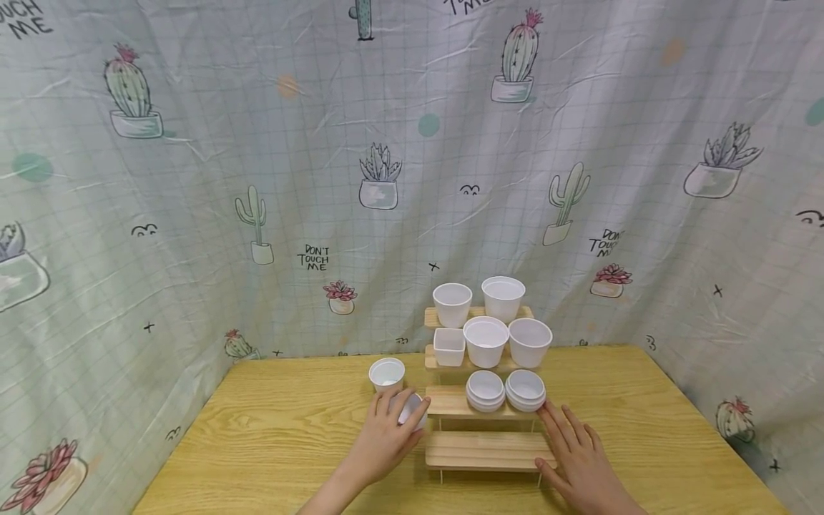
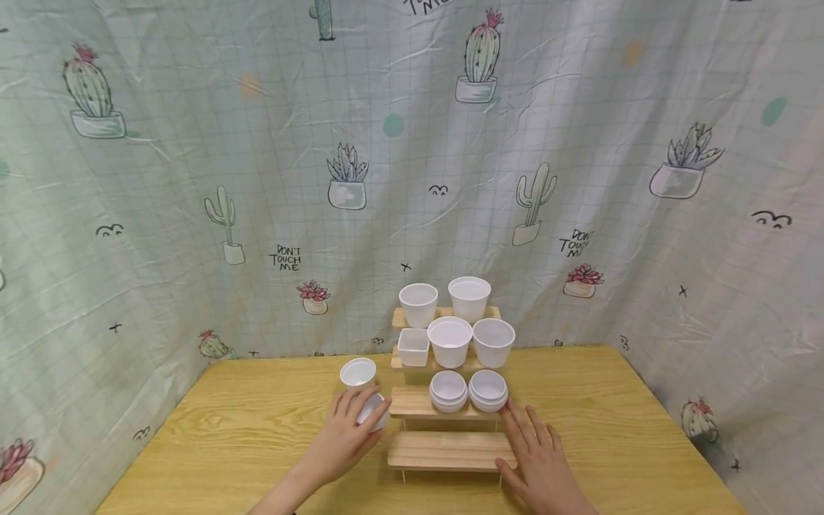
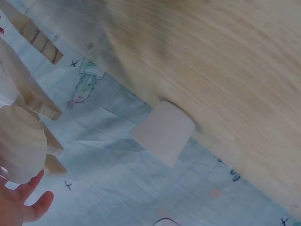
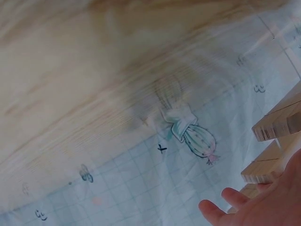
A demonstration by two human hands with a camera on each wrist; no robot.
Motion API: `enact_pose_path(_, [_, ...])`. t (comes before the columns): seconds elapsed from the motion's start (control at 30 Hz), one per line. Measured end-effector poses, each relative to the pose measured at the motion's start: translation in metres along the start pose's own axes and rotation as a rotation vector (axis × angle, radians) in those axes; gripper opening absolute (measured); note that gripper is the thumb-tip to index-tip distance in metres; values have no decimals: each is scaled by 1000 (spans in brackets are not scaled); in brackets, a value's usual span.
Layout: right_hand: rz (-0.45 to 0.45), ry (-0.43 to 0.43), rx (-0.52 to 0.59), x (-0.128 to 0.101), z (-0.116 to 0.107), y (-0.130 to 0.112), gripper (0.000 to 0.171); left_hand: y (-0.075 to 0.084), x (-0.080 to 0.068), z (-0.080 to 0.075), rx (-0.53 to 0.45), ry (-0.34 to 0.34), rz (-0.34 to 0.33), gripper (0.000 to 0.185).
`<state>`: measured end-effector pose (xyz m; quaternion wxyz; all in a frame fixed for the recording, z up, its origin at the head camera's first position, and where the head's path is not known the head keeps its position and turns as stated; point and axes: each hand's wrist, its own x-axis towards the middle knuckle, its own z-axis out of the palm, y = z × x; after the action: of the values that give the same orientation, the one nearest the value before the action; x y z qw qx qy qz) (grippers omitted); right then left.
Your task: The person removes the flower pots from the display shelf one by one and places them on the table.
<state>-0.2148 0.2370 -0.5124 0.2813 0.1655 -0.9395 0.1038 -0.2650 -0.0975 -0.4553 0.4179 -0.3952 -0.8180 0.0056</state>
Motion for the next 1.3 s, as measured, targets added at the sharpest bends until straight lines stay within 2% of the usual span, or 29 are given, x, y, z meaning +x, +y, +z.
enact_pose_path(0.1, [-10, 6, -9, 0, 0, 1, 78, -3, -9, 2, 9, 1, -13, 46])
enact_pose_path(0.2, [-19, 14, -15, 0, 0, 1, 77, -5, -17, 3, 4, -10, -27, 47])
enact_pose_path(0.27, [-23, 19, -16, 0, 0, 1, 77, -7, -21, 4, 10, -9, -33, 55])
enact_pose_path(0.37, [-20, 20, -16, 0, 0, 1, 77, -11, -26, 3, 23, -10, -35, 53])
enact_pose_path(0.5, [-16, 20, -17, 0, 0, 1, 77, -17, -32, 1, 26, -17, -38, 39])
enact_pose_path(0.6, [-22, 23, -19, 1, -1, 2, 77, -21, -35, 1, 30, -21, -37, 40])
enact_pose_path(0.73, [-28, 29, -10, 1, -1, 2, 77, -26, -39, 1, 44, -34, -43, 53])
enact_pose_path(0.8, [-29, 31, -7, 1, -1, 1, 76, -29, -41, 1, 40, -48, -48, 48])
enact_pose_path(0.97, [-35, 37, -11, 1, 0, 1, 76, -40, -47, 4, 27, -51, -62, 40])
enact_pose_path(1.1, [-30, 40, -12, 1, 1, 1, 77, -53, -52, 9, 27, -24, -77, 46])
enact_pose_path(1.2, [-26, 41, -13, 1, 1, 1, 77, -62, -56, 12, 10, -28, -90, 38])
enact_pose_path(1.3, [-24, 39, -15, 2, 0, 0, 77, -71, -60, 13, 6, -47, -103, 45])
